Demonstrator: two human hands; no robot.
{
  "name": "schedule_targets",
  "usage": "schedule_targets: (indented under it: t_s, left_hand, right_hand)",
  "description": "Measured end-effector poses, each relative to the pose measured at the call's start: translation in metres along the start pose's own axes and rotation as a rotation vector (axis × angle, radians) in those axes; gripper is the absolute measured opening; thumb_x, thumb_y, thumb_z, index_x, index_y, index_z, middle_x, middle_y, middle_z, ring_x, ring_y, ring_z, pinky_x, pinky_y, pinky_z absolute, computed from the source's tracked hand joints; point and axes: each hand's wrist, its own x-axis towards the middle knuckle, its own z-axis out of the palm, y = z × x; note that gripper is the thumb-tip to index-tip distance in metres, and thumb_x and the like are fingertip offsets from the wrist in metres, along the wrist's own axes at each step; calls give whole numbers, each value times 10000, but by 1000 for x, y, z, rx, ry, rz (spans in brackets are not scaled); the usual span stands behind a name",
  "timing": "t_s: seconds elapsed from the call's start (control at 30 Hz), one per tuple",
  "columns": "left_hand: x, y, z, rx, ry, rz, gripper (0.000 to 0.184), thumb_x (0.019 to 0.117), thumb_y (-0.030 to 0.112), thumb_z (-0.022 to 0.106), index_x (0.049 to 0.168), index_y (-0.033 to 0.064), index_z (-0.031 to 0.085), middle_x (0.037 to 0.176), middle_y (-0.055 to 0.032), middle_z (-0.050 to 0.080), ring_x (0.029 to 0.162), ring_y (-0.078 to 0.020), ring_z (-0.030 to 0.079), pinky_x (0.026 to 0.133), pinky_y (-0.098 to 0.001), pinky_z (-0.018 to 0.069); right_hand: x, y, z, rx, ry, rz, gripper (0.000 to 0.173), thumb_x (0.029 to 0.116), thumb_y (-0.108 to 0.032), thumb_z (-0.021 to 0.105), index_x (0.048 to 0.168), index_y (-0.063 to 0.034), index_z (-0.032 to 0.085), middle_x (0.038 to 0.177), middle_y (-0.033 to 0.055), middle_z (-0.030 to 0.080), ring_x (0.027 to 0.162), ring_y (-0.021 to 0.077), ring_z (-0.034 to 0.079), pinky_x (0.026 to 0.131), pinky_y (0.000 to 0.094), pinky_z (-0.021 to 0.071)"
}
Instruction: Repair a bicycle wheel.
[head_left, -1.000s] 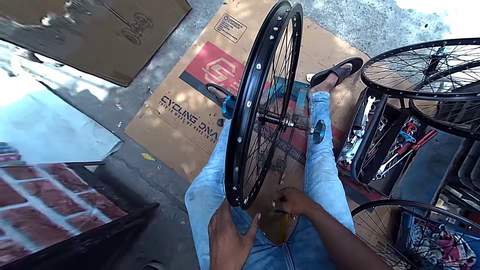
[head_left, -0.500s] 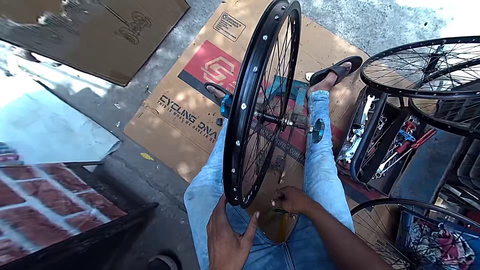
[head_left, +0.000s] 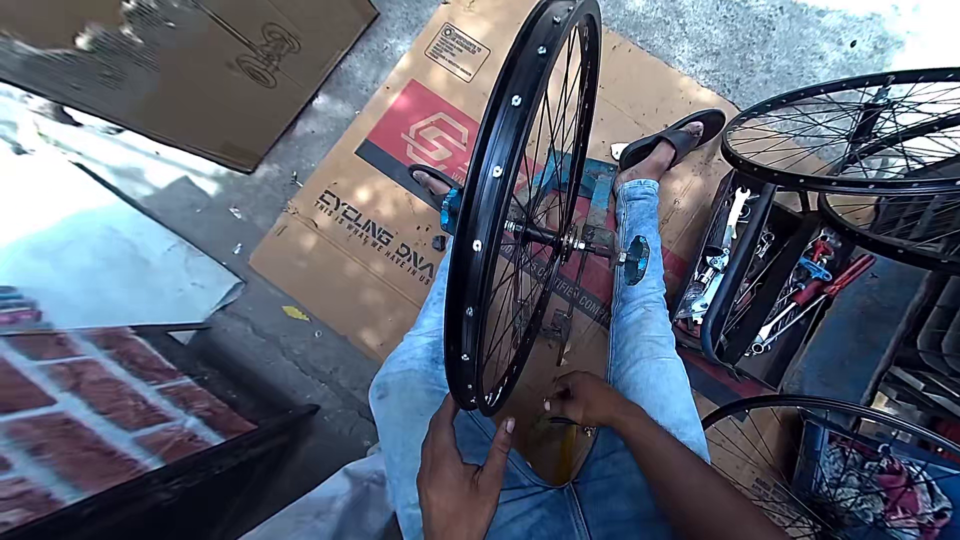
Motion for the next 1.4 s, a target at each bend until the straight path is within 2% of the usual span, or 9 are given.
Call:
schedule_targets:
  t_s: [0.1, 0.33, 0.47, 0.63, 1.0, 1.1, 1.23, 1.33, 1.4]
  left_hand:
    - [4, -9, 10, -28, 45, 7, 502, 960, 450, 635, 1177, 3, 706, 1165, -111, 734, 1174, -222, 668, 1056, -417, 515]
    - [5, -14, 13, 94, 14, 49, 481, 974, 445, 616, 1176, 25, 738, 1144, -103, 754, 1119, -204, 711, 988, -367, 563]
    - [28, 22, -22, 75, 135, 207, 445, 971, 387, 675, 1105, -33, 733, 1023, -121, 769, 1023, -214, 736, 1001, -426, 560]
    - [96, 87, -54, 94, 161, 365, 460, 970, 421, 661, 1150, 3, 727, 937, -92, 749, 848, -141, 721, 796, -380, 601]
    - [200, 164, -69, 214, -30, 322, 513, 942, 602, 598, 1152, 153, 726, 850, -4, 728, 693, -140, 663, 647, -441, 537]
    - [231, 184, -70, 180, -131, 298, 522, 967, 593, 585, 1201, 143, 708, 913, -41, 743, 795, -209, 700, 741, -540, 547]
    - [222, 156, -84, -3, -82, 332, 437, 1075, 345, 429, 1425, 109, 541, 1235, -86, 686, 1098, -182, 673, 951, -440, 551]
    - [153, 77, -82, -141, -138, 162, 628, 929, -3, 514, 1538, 83, 386, 1486, -121, 534, 1330, -247, 556, 1069, -476, 503]
    - [98, 21, -63, -163, -278, -24, 874, 813, -11, 673, 1595, 95, 296, 1562, -128, 451, 1402, -302, 482, 1094, -547, 468]
  right_hand:
    - [1, 1, 1, -11, -3, -6, 439, 991, -489, 580, 1028, -71, 711, 940, 112, 693, 898, 267, 666, 837, 543, 518]
    - [0, 1, -2, 7, 5, -13, 427, 985, -477, 589, 1013, -66, 703, 930, 104, 690, 882, 252, 662, 827, 525, 516]
    - [1, 2, 1, -14, -1, -18, 436, 986, -490, 583, 1025, -74, 710, 939, 107, 693, 900, 264, 665, 843, 540, 516]
    - [-2, 3, -1, 41, 32, -38, 434, 981, -476, 595, 1096, -77, 720, 1015, 106, 713, 960, 251, 679, 899, 529, 523]
    - [-45, 9, 3, 388, 266, -203, 358, 970, -429, 659, 1034, -79, 700, 890, 32, 688, 789, 116, 650, 763, 348, 549]
    - [-66, 13, 12, 540, 350, -281, 303, 958, -348, 711, 1048, -61, 684, 928, 37, 714, 829, 114, 691, 789, 316, 586]
    - [-81, 15, 16, 641, 493, -406, 322, 936, -242, 751, 1162, -30, 663, 1051, 76, 747, 930, 159, 741, 842, 330, 632]
    - [-84, 17, 11, 648, 586, -493, 341, 935, -201, 746, 1201, -1, 668, 1112, 93, 736, 968, 173, 738, 855, 333, 636]
    - [-82, 18, 6, 643, 631, -529, 341, 947, -190, 728, 1219, 5, 666, 1139, 104, 731, 985, 175, 735, 866, 333, 635]
